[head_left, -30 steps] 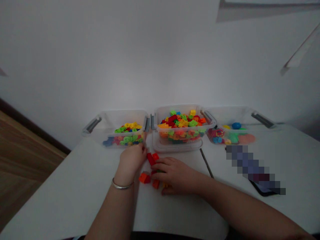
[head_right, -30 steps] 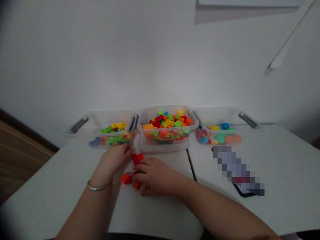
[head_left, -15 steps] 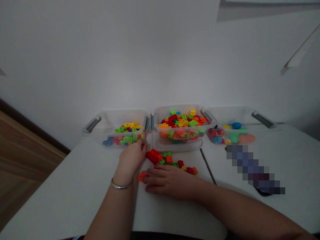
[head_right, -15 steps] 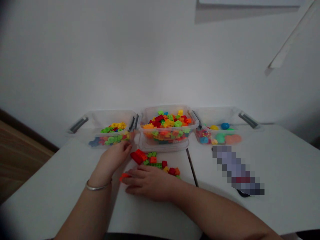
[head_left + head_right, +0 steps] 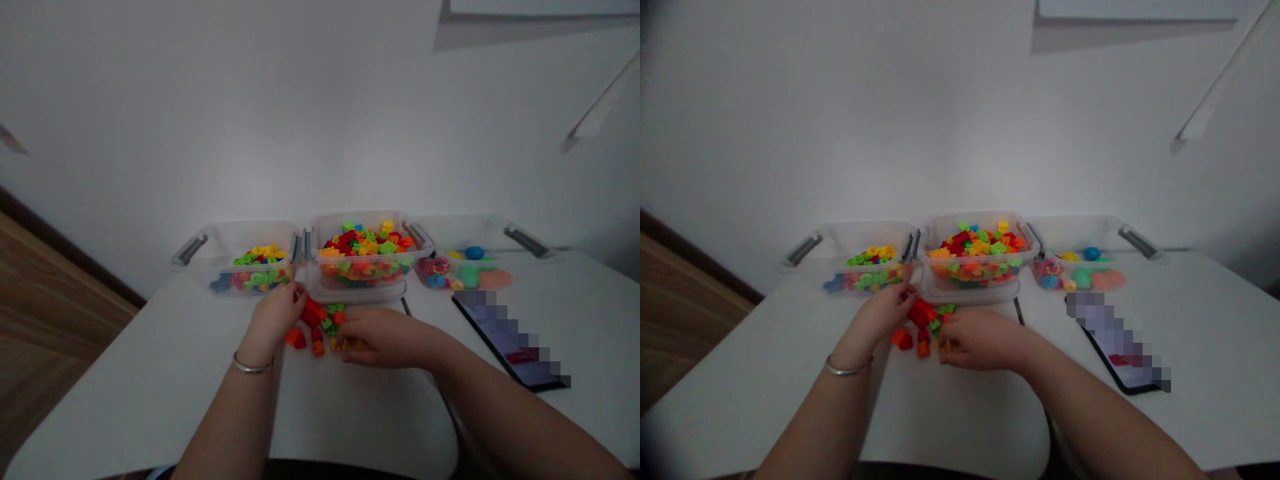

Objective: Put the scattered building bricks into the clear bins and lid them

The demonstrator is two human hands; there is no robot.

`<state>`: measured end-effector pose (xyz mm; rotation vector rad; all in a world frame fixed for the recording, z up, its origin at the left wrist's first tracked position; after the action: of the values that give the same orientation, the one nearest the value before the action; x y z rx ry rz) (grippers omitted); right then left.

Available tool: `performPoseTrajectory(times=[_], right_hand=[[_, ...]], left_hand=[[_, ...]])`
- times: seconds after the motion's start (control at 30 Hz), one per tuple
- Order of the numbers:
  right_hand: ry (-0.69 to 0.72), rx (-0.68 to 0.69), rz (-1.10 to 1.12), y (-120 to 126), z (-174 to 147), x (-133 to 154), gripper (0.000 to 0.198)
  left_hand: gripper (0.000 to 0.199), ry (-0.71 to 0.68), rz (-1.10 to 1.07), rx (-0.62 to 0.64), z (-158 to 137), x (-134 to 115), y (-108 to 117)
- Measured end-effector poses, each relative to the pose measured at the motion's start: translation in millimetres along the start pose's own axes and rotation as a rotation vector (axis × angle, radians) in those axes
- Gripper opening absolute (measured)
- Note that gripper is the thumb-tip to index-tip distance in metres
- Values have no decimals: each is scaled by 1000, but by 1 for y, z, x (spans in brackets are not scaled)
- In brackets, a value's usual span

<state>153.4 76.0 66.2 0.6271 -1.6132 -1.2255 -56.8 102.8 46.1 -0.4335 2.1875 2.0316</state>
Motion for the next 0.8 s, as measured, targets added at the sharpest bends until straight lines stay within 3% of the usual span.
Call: performPoseTrajectory(times=[0.13, 0.27, 0.43, 0.57, 0.7, 0.8], right_hand=[[-212, 148, -44, 7, -13, -11, 17], [-285, 210, -45, 2, -21, -20, 33], [-268, 87, -100, -9, -12, -34, 30], [-283, -6, -117, -2, -9, -35, 31], [-464, 43, -163, 14, -23, -30, 32], [-529, 170, -177, 15, -33, -26, 41]], left_hand=[[28, 11, 18, 11, -1, -1, 1], [28, 12, 35, 7, -1, -1, 1], [29, 1, 37, 22, -1, 0, -1], [28, 3, 43, 34, -1, 0, -1], [28, 5, 58, 32, -2, -1, -1], [27, 8, 78, 24, -3, 0, -2]])
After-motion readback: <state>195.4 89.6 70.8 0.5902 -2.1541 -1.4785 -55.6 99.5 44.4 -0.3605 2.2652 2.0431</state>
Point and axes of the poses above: each hand's wrist, its own z-axis towards the middle knuckle, its own y-axis out of the back of the hand, x = y × z, the point moved 2 cm from there along z, towards the middle knuckle, and after that the axes turned 6 degrees about y, right-handed, at the moved point
